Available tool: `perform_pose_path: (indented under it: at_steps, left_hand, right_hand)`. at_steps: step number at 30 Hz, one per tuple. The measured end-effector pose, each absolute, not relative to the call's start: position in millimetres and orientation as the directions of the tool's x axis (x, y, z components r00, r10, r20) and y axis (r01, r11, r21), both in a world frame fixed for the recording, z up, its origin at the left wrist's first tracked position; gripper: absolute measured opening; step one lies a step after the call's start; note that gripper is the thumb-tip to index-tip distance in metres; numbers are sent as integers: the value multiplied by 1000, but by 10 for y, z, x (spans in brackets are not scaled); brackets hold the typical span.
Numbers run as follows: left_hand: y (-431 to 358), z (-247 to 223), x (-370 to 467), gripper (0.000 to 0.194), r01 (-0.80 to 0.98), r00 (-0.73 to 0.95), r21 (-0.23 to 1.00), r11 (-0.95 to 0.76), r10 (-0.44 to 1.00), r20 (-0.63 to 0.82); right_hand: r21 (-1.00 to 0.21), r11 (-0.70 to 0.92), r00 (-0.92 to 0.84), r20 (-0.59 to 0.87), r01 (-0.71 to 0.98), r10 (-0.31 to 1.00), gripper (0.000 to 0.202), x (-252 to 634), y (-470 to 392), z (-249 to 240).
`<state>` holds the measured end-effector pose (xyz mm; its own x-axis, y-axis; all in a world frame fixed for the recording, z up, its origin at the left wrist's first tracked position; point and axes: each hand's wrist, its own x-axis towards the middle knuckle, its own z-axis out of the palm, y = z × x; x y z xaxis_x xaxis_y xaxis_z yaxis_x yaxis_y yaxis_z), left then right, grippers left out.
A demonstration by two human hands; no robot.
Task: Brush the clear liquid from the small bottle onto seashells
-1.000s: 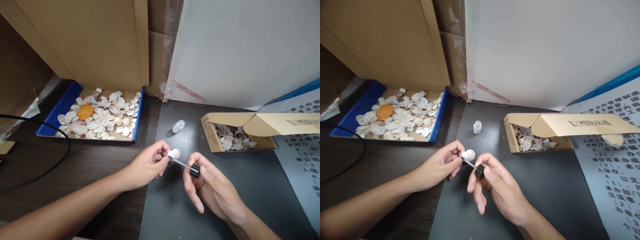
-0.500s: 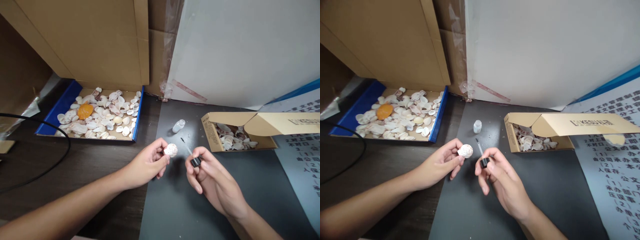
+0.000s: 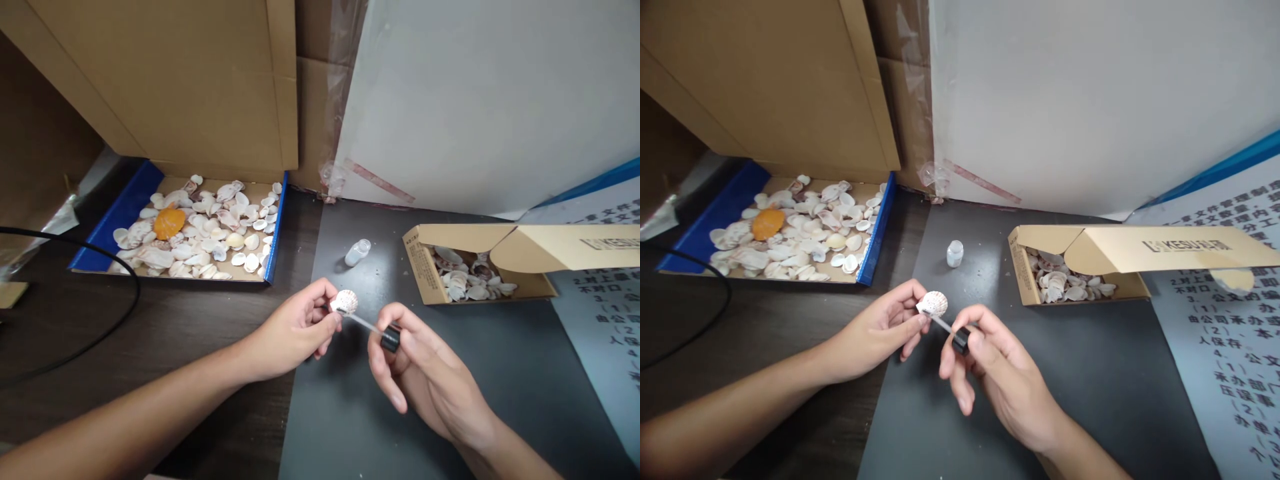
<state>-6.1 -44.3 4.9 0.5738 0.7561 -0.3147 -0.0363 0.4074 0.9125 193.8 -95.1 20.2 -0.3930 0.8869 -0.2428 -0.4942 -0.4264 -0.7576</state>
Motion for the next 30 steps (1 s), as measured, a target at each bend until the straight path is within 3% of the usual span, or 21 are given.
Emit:
perform_pose_path:
  at_steps: [4, 8, 12, 16, 20, 25, 28, 30]
  left_hand:
    - [-445, 50, -64, 23, -25, 574, 913, 408, 754, -321]
    - [-435, 47, -62, 21, -14, 572, 911, 413, 750, -331]
    - [-431, 47, -58, 20, 8, 570, 915, 404, 750, -336]
    - [-437, 47, -60, 21, -5, 576, 915, 403, 749, -327]
    - [-436, 61, -63, 19, 8, 571, 919, 394, 753, -327]
    - [-440, 58, -70, 19, -11, 586, 915, 402, 745, -320]
    - [-446, 37, -72, 21, -16, 589, 912, 411, 741, -323]
    - [-446, 32, -70, 21, -19, 591, 909, 416, 738, -326]
  right_hand:
    - [-832, -278, -150, -234, -481, 961, 16, 1926, -959, 206]
    - [-814, -372, -331, -237, -446, 914, 21, 1922, -978, 208]
    - [-875, -251, -143, -210, -415, 967, 17, 1914, -974, 205]
    - [-836, -352, -346, -211, -420, 914, 22, 1904, -974, 209]
    - [-890, -247, -163, -198, -384, 966, 17, 1893, -990, 195]
    - [-866, -316, -323, -193, -387, 926, 22, 1896, -994, 190]
    - [-902, -232, -141, -193, -364, 971, 18, 1900, -977, 187]
    - [-899, -232, -151, -188, -373, 970, 18, 1900, -976, 193]
